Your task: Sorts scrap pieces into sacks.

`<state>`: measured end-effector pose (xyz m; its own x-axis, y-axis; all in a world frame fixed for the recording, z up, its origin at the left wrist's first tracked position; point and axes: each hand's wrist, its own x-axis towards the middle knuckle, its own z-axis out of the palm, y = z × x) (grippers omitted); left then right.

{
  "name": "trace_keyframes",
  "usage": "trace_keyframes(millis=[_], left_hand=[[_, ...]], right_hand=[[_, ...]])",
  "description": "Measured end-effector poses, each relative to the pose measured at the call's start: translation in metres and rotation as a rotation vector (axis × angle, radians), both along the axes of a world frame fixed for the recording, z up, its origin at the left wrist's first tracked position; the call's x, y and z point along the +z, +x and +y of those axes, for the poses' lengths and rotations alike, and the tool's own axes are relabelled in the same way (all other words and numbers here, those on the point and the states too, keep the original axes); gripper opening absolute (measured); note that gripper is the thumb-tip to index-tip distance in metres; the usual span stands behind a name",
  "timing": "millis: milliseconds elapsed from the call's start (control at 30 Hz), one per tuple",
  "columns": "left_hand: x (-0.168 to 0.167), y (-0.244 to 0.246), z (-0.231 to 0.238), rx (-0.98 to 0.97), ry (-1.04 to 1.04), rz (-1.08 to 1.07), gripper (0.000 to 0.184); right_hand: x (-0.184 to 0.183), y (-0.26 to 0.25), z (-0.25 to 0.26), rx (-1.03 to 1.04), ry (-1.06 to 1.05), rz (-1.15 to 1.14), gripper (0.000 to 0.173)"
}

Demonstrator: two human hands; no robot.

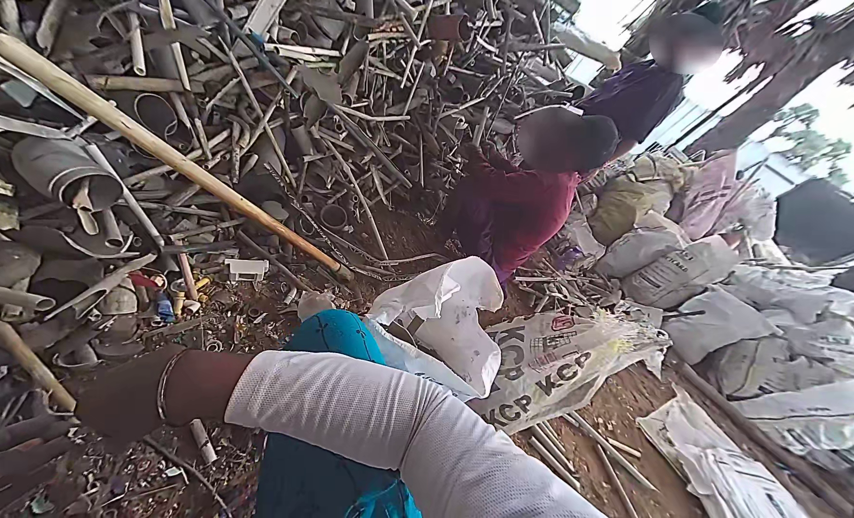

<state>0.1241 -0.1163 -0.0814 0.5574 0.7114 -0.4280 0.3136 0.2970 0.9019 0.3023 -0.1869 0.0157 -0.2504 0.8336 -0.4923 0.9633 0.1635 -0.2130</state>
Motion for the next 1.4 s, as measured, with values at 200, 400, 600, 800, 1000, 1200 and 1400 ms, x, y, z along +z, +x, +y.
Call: trace_keyframes(millis=[200,400,600,800,1000,1200,1400], left_hand=[[0.002,0.003,0.0,0.013,-0.018,0.023,0.03],[0.0,0.005,-0.002,0.009,-0.014,0.035,0.029],[0.001,0.005,-0.003,0.009,-0.02,0.037,0.028],[0.036,0.014,-0.027,0.058,-0.01,0.094,0.028],[0.001,0.001,-0.003,0.007,-0.012,0.018,0.025],[-0.001,-0.001,-0.002,0.019,-0.013,0.016,0.021],[0.006,0.001,-0.008,0.049,-0.016,0.006,0.025]], right_hand=[[0.004,-0.001,-0.005,-0.015,-0.001,0.026,0.03],[0.005,0.0,-0.005,-0.014,0.02,0.035,0.027],[0.003,-0.001,-0.003,0.001,0.042,0.056,0.026],[-0.015,-0.004,0.008,0.026,0.047,0.005,0.027],[-0.029,-0.002,0.011,0.055,0.123,0.038,0.029],[0.001,-0.007,-0.001,0.036,0.053,0.028,0.03],[-0.002,-0.009,0.001,0.038,0.052,0.028,0.032]])
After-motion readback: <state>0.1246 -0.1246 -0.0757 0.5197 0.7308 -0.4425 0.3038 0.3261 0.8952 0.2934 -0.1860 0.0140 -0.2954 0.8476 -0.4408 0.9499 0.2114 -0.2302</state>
